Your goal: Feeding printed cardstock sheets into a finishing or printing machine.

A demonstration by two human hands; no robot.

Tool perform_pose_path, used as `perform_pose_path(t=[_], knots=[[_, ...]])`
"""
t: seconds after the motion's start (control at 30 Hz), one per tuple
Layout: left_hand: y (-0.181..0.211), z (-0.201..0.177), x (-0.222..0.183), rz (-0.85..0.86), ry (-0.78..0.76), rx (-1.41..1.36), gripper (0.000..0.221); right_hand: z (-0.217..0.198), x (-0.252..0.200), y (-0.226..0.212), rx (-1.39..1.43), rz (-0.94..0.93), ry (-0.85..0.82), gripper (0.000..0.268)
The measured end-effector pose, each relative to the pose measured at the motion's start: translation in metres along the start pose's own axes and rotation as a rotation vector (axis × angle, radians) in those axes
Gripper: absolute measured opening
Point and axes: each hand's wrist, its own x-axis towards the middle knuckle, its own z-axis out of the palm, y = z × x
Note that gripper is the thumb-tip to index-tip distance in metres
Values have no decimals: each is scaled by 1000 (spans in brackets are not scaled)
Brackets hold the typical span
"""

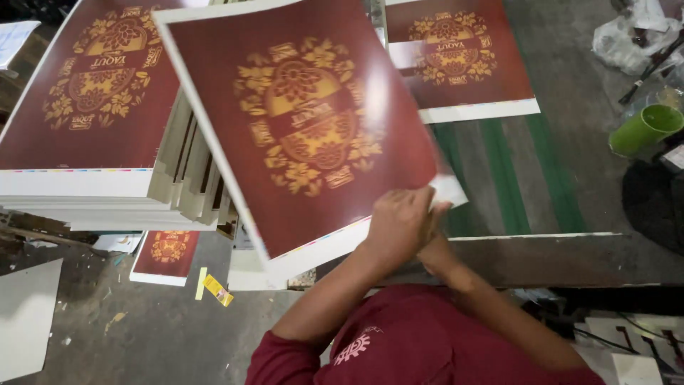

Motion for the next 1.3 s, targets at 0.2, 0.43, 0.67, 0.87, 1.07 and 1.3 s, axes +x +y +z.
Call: perform_pose_path(t=[0.2, 0.43, 0.67, 0.87, 1.07, 1.3], knots=[[-48, -50, -9, -145, -18, 109, 22, -70, -26, 34, 499, 84, 426, 32], [-137, -188, -46, -458, 147, 791, 19, -158, -91, 76, 516, -44, 653, 31], [-176, -249, -77, -698, 110, 1023, 80, -208, -133, 69, 527, -18, 740, 35], [-207, -275, -97, -766, -69, 1093, 61, -228, -125, 86, 485, -22, 835, 24], [-204, -308, -80, -760, -243, 1192, 42, -232, -62, 98, 499, 24, 766, 36], [-208, -339, -64, -762, -342, 1050, 35, -241, 31, 82, 379, 134, 725, 37]])
